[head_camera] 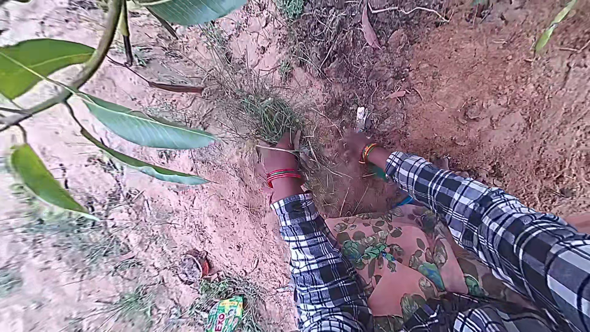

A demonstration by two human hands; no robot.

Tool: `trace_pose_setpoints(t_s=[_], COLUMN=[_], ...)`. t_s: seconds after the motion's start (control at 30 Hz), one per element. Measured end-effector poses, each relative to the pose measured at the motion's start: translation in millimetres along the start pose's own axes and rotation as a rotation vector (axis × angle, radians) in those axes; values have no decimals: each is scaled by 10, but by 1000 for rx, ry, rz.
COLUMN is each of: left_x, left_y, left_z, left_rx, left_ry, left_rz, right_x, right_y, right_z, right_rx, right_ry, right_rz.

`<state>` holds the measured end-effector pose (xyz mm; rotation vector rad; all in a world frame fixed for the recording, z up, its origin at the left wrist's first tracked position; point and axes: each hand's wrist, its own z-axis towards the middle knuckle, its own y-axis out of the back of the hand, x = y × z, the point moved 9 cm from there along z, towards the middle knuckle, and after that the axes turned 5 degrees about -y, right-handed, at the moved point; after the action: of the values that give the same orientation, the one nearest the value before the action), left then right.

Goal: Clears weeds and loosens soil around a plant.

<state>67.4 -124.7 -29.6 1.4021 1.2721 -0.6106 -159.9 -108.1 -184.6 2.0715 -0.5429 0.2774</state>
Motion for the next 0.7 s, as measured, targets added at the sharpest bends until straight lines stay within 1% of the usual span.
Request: trace_pose_setpoints(t_s=[0.07,0.1,0.13,0.2,0.23,0.27,0.3,0.33,0.37,0.43,0.5,0.57,0.6,0.63,0.7], left_x=[-7,-18,-35,-69,-89,-90,-91,-89,-89,-118,-160,-173,-153,-106,-54], left_y=[-192,-268,-321,-346,-330,-305,-280,-262,-259,-289,-330,-338,-329,-314,-265], left_z=[-34,-59,-73,-90,-80,-60,-50,-49,-61,-99,-229,-358,-365,-346,-281], left_rx=[80,116,146,178,169,154,143,127,123,124,158,190,193,180,150], left_ry=[-2,3,0,-3,-23,-44,-58,-63,-61,-40,4,7,7,2,-30], left_rz=[68,102,134,156,135,97,60,35,23,39,111,177,184,181,181], right_x=[28,112,186,277,293,288,236,149,40,-139,-291,-289,-231,-200,-138], right_y=[-153,-160,-194,-317,-316,-264,-185,-83,27,196,145,82,81,39,-87], right_z=[-94,-243,-366,-526,-564,-566,-513,-431,-349,-210,-67,-61,-119,-157,-150], right_rx=[36,87,175,367,422,408,326,204,81,-58,-123,-136,-100,-36,99], right_ry=[-59,-97,-115,-46,1,39,72,80,47,-35,-76,-141,-182,-210,-155], right_rz=[-179,-209,-222,-221,-197,-117,-34,25,50,-32,-167,-160,-105,-66,-56])
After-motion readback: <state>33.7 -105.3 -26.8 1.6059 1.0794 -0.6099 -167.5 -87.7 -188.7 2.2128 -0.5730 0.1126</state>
